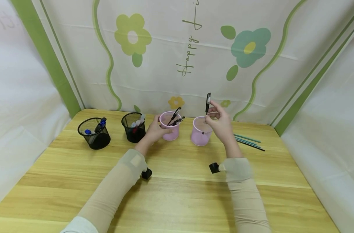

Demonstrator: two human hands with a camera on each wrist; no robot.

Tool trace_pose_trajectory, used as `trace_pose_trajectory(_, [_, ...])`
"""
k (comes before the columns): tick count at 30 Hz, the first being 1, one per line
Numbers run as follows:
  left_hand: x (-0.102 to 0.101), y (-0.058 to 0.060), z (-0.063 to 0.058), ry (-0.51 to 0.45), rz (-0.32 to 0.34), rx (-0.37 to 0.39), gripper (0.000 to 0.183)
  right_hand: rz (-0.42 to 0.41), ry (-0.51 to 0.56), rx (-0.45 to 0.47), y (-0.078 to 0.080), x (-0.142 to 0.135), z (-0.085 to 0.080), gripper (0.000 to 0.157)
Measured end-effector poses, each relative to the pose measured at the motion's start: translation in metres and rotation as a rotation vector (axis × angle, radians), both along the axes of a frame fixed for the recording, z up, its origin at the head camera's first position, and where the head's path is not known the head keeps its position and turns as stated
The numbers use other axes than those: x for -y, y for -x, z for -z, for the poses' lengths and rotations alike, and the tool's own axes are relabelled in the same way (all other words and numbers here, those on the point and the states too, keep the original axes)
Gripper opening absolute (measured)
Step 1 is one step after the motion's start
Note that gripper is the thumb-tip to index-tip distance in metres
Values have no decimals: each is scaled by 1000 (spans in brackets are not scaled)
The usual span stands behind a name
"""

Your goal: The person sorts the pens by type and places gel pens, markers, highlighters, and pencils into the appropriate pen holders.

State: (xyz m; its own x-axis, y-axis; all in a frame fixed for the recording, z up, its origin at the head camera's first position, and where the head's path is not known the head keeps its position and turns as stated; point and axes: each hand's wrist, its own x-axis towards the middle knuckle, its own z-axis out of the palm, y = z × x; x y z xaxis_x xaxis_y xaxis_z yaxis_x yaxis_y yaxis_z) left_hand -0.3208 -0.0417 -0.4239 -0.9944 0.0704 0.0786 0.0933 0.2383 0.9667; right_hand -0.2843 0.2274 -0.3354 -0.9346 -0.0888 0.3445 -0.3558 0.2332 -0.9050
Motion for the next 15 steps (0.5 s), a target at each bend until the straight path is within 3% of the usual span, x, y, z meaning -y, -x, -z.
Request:
trace_pose_trajectory(6, [0, 1, 0, -5, 3, -7, 89, 5, 164, -18, 4, 25, 2, 66])
trace_pose_trajectory(15, [0, 1, 1, -8, 3, -13, 89, -8, 333, -130, 10, 66, 14, 57])
